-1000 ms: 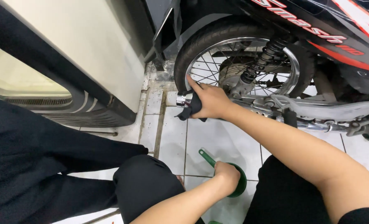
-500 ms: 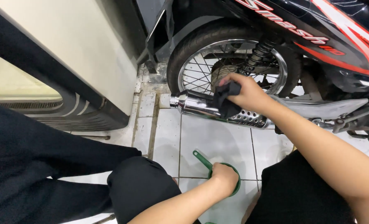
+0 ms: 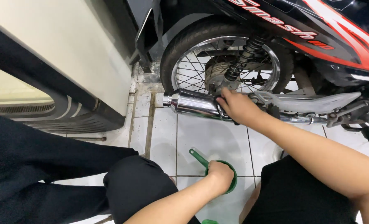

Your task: The person sits on the floor and wipes the chrome exhaust pipe of a motorcycle using a black cloth. They repeatedly dip the cloth into a green bucket of water and continue wiping the exhaust surface.

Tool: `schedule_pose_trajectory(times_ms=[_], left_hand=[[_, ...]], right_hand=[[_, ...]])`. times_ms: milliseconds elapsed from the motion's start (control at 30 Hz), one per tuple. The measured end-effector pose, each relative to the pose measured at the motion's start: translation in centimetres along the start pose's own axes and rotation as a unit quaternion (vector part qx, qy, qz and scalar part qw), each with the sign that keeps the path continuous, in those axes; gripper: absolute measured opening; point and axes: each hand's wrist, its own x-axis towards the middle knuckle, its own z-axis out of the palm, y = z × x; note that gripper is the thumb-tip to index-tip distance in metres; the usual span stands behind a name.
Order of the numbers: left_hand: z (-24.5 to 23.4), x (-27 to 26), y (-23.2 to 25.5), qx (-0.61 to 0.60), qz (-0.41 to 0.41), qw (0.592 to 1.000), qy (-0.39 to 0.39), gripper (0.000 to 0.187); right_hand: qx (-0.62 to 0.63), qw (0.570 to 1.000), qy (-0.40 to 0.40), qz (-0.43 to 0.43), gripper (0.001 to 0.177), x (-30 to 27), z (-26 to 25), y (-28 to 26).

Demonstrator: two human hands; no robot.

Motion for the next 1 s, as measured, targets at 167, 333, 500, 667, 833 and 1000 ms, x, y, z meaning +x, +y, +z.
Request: schedule_pose_trajectory(times_ms=[167,333,500,667,833,1000], left_hand=[[0.7,0.6,0.0,-0.018,-0.005,1.0,-0.005,0.018],[1.2,0.4,-0.3,-0.007,0.002,1.0,-0.013,0.019],[1.5,0.4,-0.5,0.0,-0.024,1.0,-0.011,0.013],[0.9,0.5,-0.2,0.017,-0.041,0.999,-0.006,0.014],[0.8,2.3,0.6,0.01,-0.02,1.0,-0.009,0.02],[0.9,3.1,0.5,0.004,-0.006,1.0,-0.027,0.023]], right_hand=[[-0.123,0.973,0.092,-0.171,0.028,1.4,2.2,0.5],[-0.147,0.977,0.155,0.005,0.027,2.1,3.9,3.1],[-0.172,0.957,0.154,-0.178,0.022,-1.7,3.0,3.6],[-0.018,0.994,0.094,-0.05,0.02,-2.0,2.1,3.6],[-0.046,0.992,0.063,-0.097,0.021,-2.9,0.5,3.3],[0.059,0.985,0.092,-0.131,0.011,-1.3,0.3,3.5]])
